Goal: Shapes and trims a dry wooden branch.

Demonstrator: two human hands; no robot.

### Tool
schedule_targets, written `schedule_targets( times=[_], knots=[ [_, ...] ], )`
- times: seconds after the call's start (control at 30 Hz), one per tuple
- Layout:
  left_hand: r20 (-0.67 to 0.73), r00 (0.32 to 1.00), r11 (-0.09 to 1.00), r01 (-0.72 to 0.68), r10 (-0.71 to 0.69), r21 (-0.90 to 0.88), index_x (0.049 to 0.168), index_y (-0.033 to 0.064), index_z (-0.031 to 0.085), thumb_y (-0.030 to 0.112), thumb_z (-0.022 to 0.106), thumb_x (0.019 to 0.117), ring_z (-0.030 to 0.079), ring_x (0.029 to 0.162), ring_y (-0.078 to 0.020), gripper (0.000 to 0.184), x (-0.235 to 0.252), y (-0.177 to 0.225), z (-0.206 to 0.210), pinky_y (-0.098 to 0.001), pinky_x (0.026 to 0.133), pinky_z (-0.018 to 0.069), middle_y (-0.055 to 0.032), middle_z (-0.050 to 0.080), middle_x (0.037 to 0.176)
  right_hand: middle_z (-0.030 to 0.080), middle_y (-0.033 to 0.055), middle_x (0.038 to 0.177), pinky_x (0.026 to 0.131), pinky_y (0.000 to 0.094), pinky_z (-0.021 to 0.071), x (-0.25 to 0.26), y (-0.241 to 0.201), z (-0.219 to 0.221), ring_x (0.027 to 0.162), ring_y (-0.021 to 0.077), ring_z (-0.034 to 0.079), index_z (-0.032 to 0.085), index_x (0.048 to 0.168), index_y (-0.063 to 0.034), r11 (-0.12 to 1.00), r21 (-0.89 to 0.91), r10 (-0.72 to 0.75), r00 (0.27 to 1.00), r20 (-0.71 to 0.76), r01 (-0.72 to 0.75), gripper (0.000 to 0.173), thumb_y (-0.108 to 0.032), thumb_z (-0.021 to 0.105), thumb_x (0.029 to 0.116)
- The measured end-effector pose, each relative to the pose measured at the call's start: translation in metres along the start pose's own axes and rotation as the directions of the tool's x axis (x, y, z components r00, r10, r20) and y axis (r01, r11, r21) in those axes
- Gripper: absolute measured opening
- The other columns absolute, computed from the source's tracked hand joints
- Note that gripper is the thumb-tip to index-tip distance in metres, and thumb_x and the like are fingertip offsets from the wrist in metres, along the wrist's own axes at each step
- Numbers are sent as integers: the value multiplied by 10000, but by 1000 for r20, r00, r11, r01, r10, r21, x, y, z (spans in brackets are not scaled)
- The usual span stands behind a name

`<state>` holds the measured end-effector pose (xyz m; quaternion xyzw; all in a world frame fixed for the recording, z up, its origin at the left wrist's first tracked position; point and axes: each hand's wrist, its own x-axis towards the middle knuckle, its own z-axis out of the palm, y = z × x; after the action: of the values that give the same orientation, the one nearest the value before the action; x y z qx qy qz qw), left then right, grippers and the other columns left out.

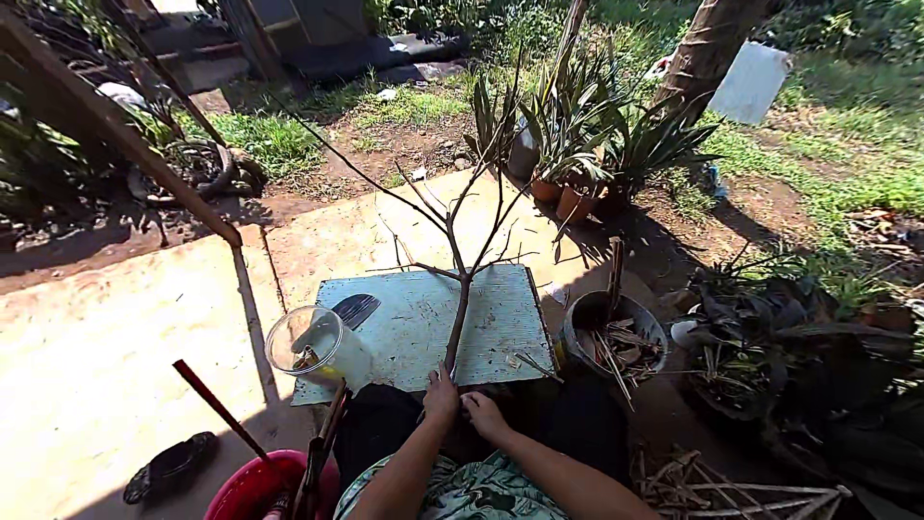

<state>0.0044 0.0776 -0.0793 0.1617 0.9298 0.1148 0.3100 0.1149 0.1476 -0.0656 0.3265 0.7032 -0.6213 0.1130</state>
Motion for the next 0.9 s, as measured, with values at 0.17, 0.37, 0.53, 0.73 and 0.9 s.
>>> schedule_targets(
  times=[0.17,0.37,0.53,0.73,0.9],
  knots=[
    [2,997,991,-81,82,110,1622,379,265,230,475,1065,534,1266,-496,613,5,11,1,-611,882,541,-250,295,1611,600,240,1379,1135,498,408,31,-29,3,1312,334,563,574,1387,22,995,73,80,986,-145,-70,493,-358,410,1117],
    [115,989,973,-113,91,203,1528,286,484,268,630,979,516,1316,-443,568,3,14,-25,-599,941,531,-244,405,1534,626,241,1265,979,485,507,72,-36,2,1134,322,631,548,1348,44,851,463,335,935,-118,-247,456,-326,536,1081],
    [321,923,966,-248,214,69,1599,239,370,483,683,925,508,1317,-447,783,14,6,-49,-622,1012,478,-286,369,1544,650,259,1206,987,521,499,73,-46,-15,1122,357,638,617,1236,58,941,298,242,933,-266,-159,423,-285,394,1127],
    [393,852,901,-185,346,-392,1268,30,656,560,356,1077,613,1043,-320,638,30,-11,-67,-537,938,468,-223,638,1157,593,160,992,774,372,483,95,-43,-109,809,209,557,587,1276,52,863,503,344,784,-517,-48,452,-268,295,1148],
    [184,893,769,-230,411,-596,1569,155,419,191,409,1090,651,1032,-324,480,11,-12,-46,-454,892,565,-286,492,1378,510,195,1247,907,414,486,129,-34,-176,1039,251,543,419,1420,29,533,818,574,618,-538,216,380,-171,414,1096]
  ],
)
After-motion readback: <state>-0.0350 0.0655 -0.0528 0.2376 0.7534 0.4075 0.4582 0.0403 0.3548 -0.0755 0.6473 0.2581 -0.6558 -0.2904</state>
